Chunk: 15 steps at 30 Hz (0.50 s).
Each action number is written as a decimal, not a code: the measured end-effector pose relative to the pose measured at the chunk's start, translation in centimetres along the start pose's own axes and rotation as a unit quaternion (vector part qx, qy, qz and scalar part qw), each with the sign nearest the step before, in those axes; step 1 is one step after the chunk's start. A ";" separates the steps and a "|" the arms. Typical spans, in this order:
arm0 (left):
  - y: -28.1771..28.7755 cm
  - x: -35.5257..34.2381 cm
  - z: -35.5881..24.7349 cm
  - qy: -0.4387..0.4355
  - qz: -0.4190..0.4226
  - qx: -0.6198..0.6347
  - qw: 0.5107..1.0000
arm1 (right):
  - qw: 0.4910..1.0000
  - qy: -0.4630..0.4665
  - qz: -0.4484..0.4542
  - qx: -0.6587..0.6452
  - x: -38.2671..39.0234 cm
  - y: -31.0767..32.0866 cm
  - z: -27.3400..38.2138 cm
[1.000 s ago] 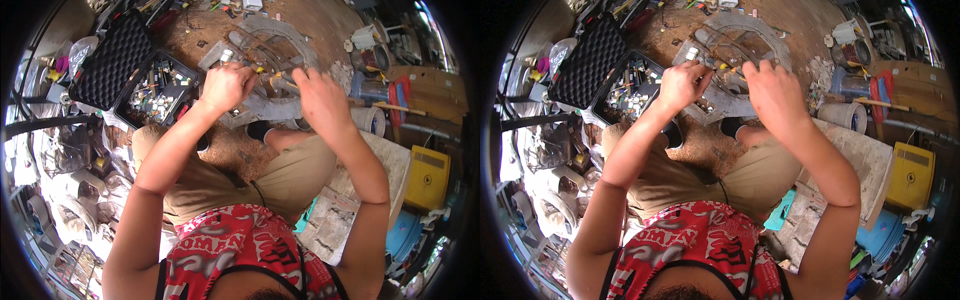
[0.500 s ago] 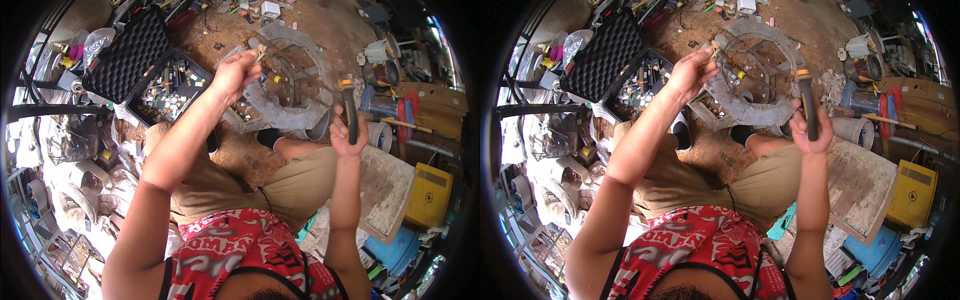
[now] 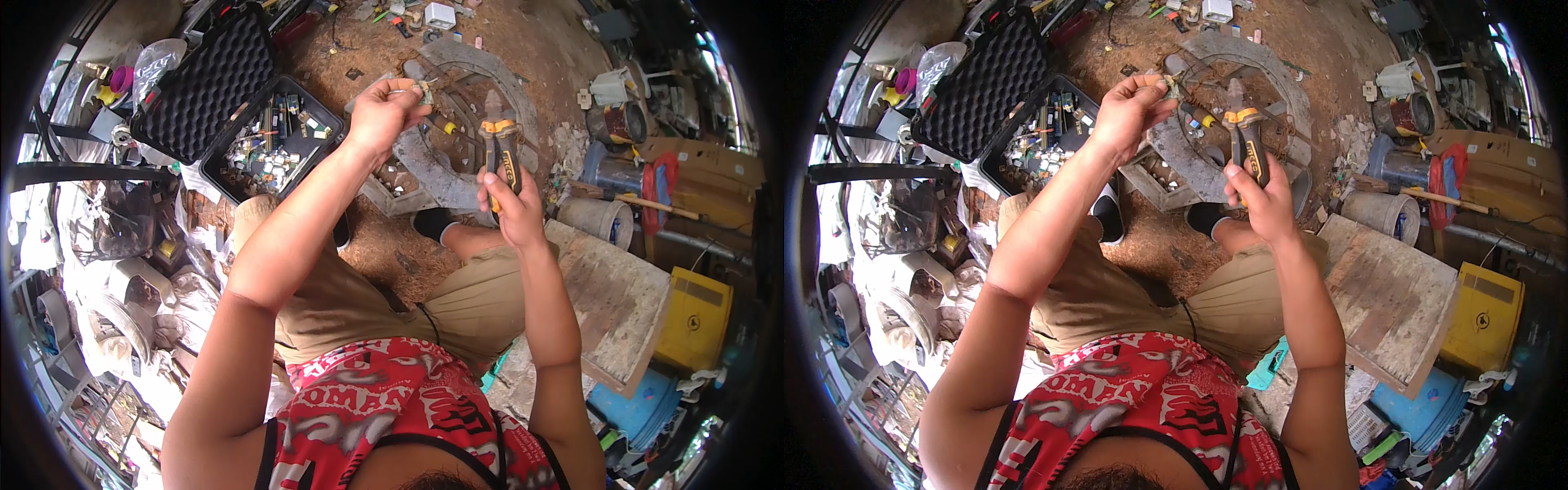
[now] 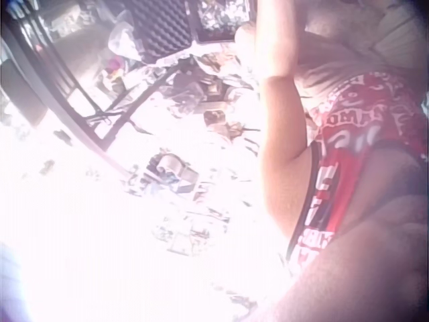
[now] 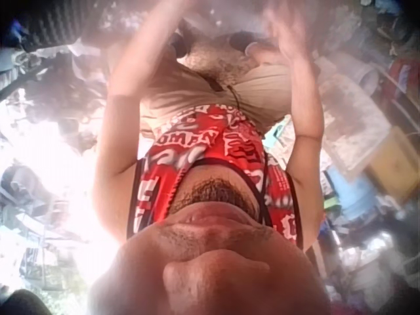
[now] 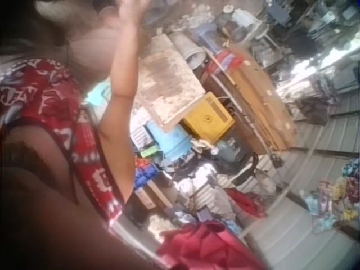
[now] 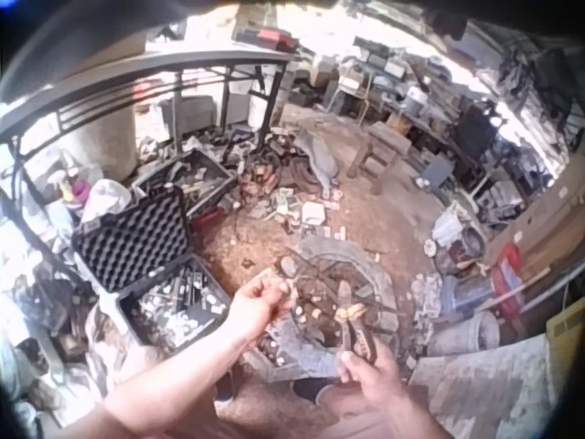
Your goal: The person uses a screwdriver and pliers to scrape and remove components from a small circuit board while holding it by hand.
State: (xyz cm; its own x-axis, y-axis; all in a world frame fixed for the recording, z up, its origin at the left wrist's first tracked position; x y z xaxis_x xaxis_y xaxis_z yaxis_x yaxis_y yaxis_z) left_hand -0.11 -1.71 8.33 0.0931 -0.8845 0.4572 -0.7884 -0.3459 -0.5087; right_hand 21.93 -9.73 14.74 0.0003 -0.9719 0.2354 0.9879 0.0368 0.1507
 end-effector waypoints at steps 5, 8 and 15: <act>-0.1 0.1 0.0 -0.044 0.012 -0.028 0.999 | 0.943 0.120 -0.033 0.310 -1.2 -1.1 0.6; -0.3 0.3 -0.1 -0.057 0.010 -0.034 0.998 | 0.750 0.366 -0.122 0.538 -1.5 -2.1 -0.1; -0.4 0.5 0.2 -0.081 0.016 -0.033 0.996 | 0.723 0.332 -0.146 0.587 -2.1 -3.6 0.9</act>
State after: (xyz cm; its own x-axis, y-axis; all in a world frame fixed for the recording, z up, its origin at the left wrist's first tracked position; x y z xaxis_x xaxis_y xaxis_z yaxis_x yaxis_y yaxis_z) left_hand 0.34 -2.05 8.59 0.1605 -0.9353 0.3153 -0.8306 -0.3006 -0.4688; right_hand 18.20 -7.65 14.54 0.2783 -0.8609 -0.4260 0.1473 -0.4000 0.9046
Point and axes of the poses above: each hand's wrist, its own x-axis away from the middle knuckle, its own y-axis out of the back of the hand, z = x × y, the point moved 1 cm from there along -x, towards the middle knuckle, and after that the axes turned 10 degrees about -z, right-handed, at the moved point
